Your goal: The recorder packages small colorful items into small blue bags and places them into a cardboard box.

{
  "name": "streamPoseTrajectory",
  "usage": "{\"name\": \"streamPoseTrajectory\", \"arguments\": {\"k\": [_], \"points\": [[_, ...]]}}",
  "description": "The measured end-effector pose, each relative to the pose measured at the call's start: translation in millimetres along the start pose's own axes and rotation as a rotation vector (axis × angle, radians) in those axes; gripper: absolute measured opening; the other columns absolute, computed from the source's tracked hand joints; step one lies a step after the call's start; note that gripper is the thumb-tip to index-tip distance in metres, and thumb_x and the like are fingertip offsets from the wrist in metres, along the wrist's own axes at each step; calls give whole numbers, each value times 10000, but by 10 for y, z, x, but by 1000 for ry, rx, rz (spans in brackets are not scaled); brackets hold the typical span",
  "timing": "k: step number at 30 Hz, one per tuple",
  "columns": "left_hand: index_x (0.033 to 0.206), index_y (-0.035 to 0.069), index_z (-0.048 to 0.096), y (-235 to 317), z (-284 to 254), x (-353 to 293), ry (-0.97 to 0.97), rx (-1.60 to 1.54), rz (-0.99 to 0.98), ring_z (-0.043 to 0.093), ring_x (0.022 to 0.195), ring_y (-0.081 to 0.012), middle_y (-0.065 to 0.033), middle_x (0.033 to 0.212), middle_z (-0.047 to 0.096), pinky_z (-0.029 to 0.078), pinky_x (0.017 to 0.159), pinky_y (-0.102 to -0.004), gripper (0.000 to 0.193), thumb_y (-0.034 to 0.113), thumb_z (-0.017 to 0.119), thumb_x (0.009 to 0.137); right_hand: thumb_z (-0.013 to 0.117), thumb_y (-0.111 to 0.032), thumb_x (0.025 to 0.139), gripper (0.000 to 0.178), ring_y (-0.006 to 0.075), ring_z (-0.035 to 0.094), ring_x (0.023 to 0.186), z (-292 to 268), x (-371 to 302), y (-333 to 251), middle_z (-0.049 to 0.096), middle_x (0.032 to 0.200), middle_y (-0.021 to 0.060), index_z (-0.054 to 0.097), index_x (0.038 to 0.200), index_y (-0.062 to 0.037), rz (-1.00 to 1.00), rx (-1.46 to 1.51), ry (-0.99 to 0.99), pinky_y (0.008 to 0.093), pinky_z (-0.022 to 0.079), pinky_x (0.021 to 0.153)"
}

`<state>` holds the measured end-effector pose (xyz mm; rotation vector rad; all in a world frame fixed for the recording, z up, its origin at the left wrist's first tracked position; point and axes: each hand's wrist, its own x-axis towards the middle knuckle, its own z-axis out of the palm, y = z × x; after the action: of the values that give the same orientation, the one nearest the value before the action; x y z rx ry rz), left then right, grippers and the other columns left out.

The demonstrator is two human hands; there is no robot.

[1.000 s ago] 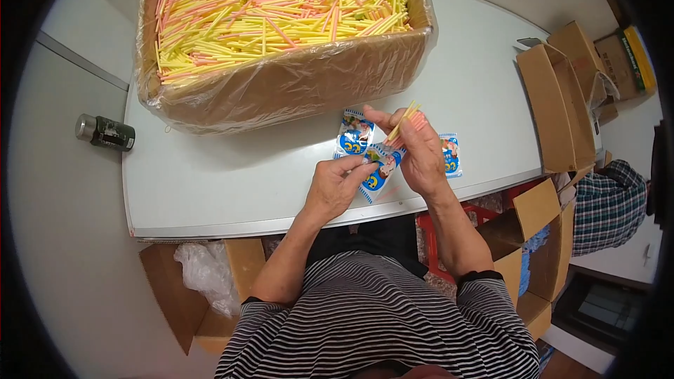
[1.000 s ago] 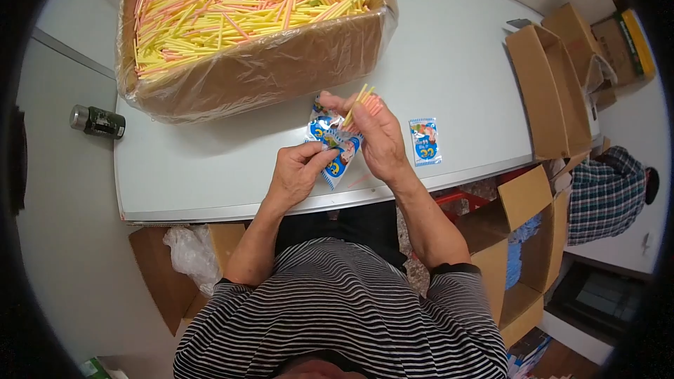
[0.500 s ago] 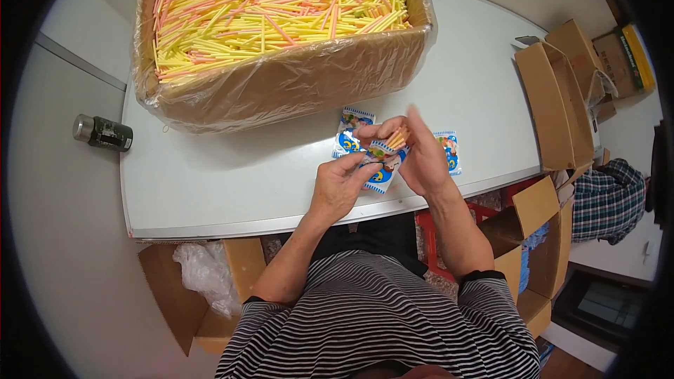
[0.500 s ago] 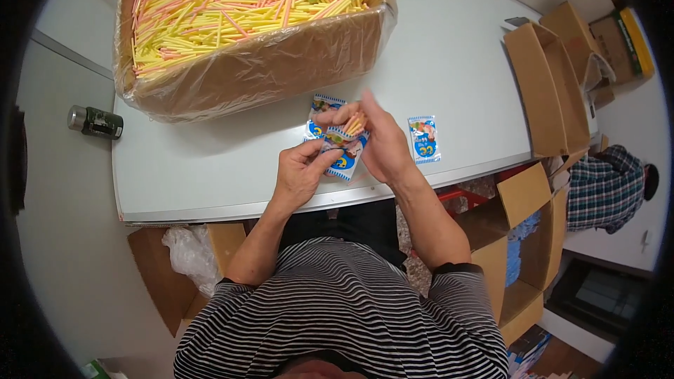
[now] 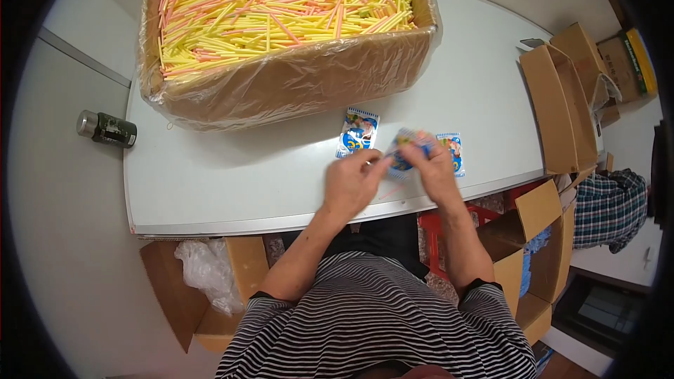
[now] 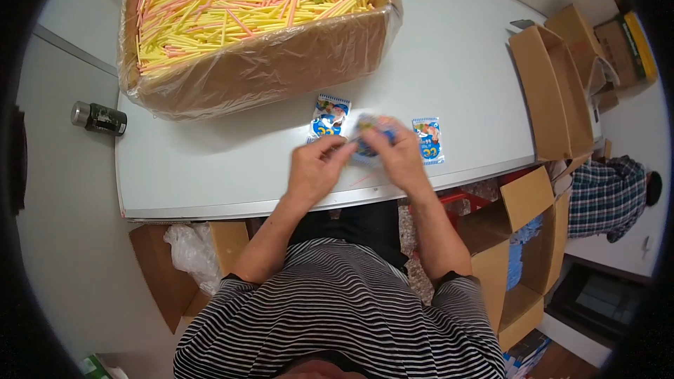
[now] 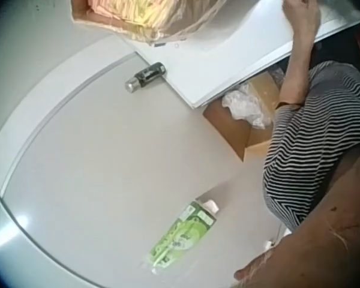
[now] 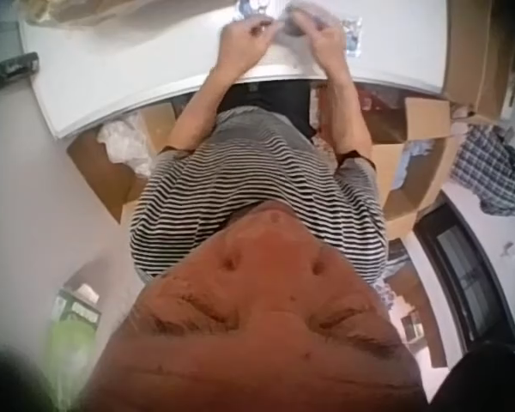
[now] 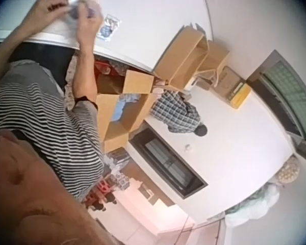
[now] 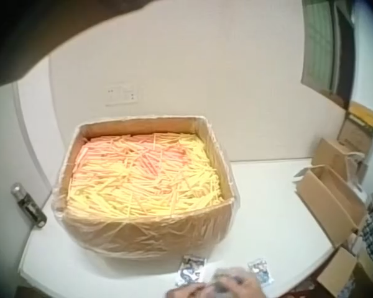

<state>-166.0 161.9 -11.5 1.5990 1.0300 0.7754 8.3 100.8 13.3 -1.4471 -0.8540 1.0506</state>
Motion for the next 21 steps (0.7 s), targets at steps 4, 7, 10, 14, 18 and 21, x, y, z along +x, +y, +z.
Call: {"name": "streamPoseTrajectory", "arguments": {"k": [4, 7, 10, 14, 18, 21], "points": [[964, -1, 712, -48, -288, 388, 233, 575, 23, 686, 762, -351, -210, 860, 704, 529, 705, -420, 391, 352, 784, 811, 675, -164, 942, 223, 108, 653, 829, -603, 198, -48, 709, 921, 58, 679, 1079, 13, 123, -101, 26, 283, 540, 761], [933, 20, 711, -151, -257, 560, 196, 733, -33, 685, 836, -402, -203, 848, 711, 520, 749, -479, 454, 434, 802, 770, 725, -151, 863, 323, 176, 654, 774, -811, 325, 68, 702, 855, 104, 631, 1108, 36, 30, -790, 43, 331, 532, 728], [904, 29, 710, -203, -189, 597, 117, 607, -92, 692, 814, -374, -185, 846, 717, 523, 725, -451, 417, 400, 824, 753, 759, -161, 834, 410, 219, 648, 785, -803, 272, 234, 688, 912, 129, 618, 1180, 10, -124, -1064, 181, 338, 530, 738], [878, 48, 725, -308, -250, 589, 144, 503, -140, 695, 779, -337, -145, 806, 722, 522, 702, -432, 362, 371, 826, 751, 779, -180, 838, 411, 258, 642, 877, -682, 304, -80, 662, 997, 137, 620, 1179, -15, -415, -1025, 421, 356, 532, 748], [872, 71, 755, -321, -313, 544, 167, 401, -136, 692, 739, -312, -119, 762, 720, 521, 687, -418, 287, 340, 794, 781, 690, -147, 927, 192, 151, 593, 797, -179, 634, -1116, 663, 915, 81, 667, 1066, -18, -651, -815, 330, 279, 481, 654], [870, 77, 766, -321, -272, 545, 190, 394, -56, 688, 733, -333, -135, 753, 713, 524, 687, -428, 252, 324, 752, 819, 661, -128, 945, 157, 147, 587, 773, 190, 1081, -1708, 655, 902, 72, 680, 1030, 3, -916, -818, 163, 281, 479, 667]]}}
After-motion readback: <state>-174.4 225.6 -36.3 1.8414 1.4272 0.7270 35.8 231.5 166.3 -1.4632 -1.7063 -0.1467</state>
